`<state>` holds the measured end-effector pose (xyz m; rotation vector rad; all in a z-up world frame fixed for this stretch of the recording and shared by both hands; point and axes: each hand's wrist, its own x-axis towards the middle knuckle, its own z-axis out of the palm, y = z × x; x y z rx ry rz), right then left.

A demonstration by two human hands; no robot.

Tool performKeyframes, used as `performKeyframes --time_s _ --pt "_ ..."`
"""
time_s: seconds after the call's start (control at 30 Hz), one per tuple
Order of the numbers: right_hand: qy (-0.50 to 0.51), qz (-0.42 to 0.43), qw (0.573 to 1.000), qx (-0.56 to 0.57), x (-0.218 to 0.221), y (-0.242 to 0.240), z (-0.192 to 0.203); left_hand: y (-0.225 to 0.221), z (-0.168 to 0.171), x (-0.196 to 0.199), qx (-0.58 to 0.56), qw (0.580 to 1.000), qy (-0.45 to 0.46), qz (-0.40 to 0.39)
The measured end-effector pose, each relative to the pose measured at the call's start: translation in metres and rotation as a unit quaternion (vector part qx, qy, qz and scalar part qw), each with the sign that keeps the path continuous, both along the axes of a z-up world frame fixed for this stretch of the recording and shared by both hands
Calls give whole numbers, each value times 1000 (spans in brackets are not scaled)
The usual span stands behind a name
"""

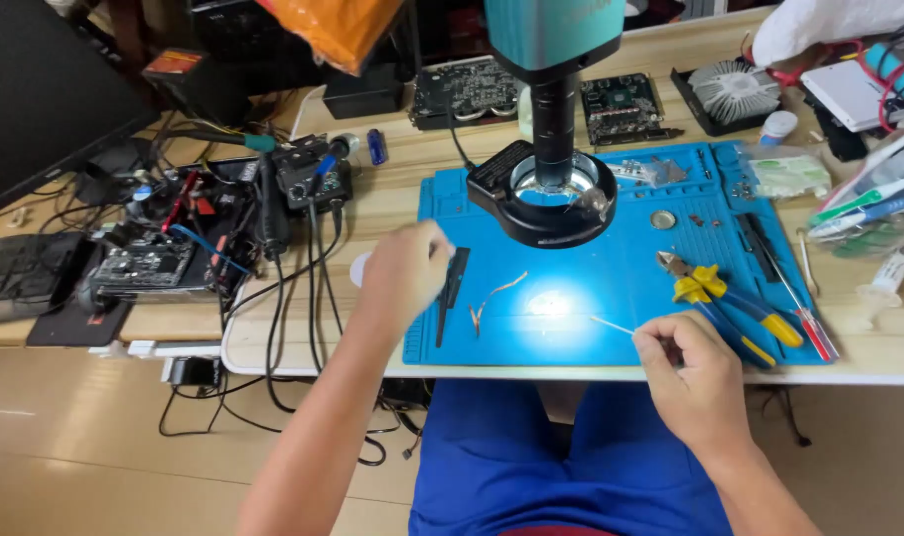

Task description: Soldering small wires onto a circuit board using a soldering iron and tweezers under a digital microscope.

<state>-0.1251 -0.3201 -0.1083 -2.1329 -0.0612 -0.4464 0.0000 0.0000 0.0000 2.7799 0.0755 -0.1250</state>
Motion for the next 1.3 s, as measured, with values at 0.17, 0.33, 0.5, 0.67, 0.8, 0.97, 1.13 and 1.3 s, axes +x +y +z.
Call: performKeyframes --time_s 0.17,0.33,0.5,0.67,0.8,0.97,1.13,1.3 --pt "-9 -7 1000 -9 -5 1 -6 16 -40 -30 -28 999 21 26" --pt "-21 -10 1000 -17 -5 -2 -10 24 -58 -28 -37 998 35 33" --pt "-20 -9 999 -30 -2 -1 -15 32 -48 -33 -83 995 5 61" --pt "-29 -11 999 -33 -3 1 -11 39 -37 -41 -166 983 -61 44" --pt "-47 -60 997 -21 0 -4 -27 26 -12 -85 -284 950 -130 13" --pt "-34 -61 997 16 -4 7 -8 -3 -48 -129 -470 882 -6 -28" --pt "-35 -58 998 12 -5 7 -5 -23 -78 -129 -630 777 17 -12" --pt "8 -48 998 45 -6 4 -1 -25 -101 -114 -558 818 -117 -84"
